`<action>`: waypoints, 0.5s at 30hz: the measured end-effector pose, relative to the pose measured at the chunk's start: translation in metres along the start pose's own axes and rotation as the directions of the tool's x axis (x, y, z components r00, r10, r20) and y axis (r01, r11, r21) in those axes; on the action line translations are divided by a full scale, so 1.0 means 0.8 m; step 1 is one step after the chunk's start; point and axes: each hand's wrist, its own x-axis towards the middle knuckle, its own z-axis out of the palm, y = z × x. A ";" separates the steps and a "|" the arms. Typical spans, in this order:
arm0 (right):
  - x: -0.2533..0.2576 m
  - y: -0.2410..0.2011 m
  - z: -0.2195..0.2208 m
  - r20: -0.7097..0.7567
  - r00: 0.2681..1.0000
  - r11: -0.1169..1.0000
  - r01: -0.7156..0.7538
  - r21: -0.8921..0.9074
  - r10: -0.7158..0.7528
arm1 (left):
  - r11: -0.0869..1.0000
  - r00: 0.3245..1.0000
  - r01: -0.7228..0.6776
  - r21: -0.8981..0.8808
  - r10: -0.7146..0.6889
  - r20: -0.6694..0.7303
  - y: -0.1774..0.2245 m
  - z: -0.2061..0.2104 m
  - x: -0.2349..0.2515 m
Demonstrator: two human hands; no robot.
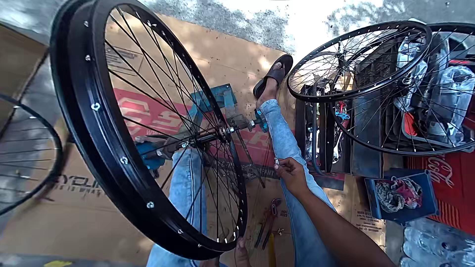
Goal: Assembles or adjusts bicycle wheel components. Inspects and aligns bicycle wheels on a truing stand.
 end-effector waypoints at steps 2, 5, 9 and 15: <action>0.000 0.001 0.000 -0.001 1.000 1.000 0.001 0.001 -0.001 | 0.987 0.998 0.047 0.151 -0.054 0.043 -0.024 0.012 -0.006; 0.003 0.001 0.000 -0.010 1.000 1.000 -0.009 0.007 0.009 | 0.931 0.944 0.141 0.336 -0.229 0.238 -0.050 0.019 -0.012; 0.002 0.001 -0.002 -0.003 1.000 1.000 -0.015 0.005 0.015 | 0.921 0.899 0.263 0.287 -0.342 0.274 -0.037 0.017 -0.010; 0.001 -0.001 -0.001 0.001 1.000 1.000 -0.016 0.021 0.016 | 0.998 0.996 0.020 -0.054 -0.015 0.091 -0.013 0.011 -0.009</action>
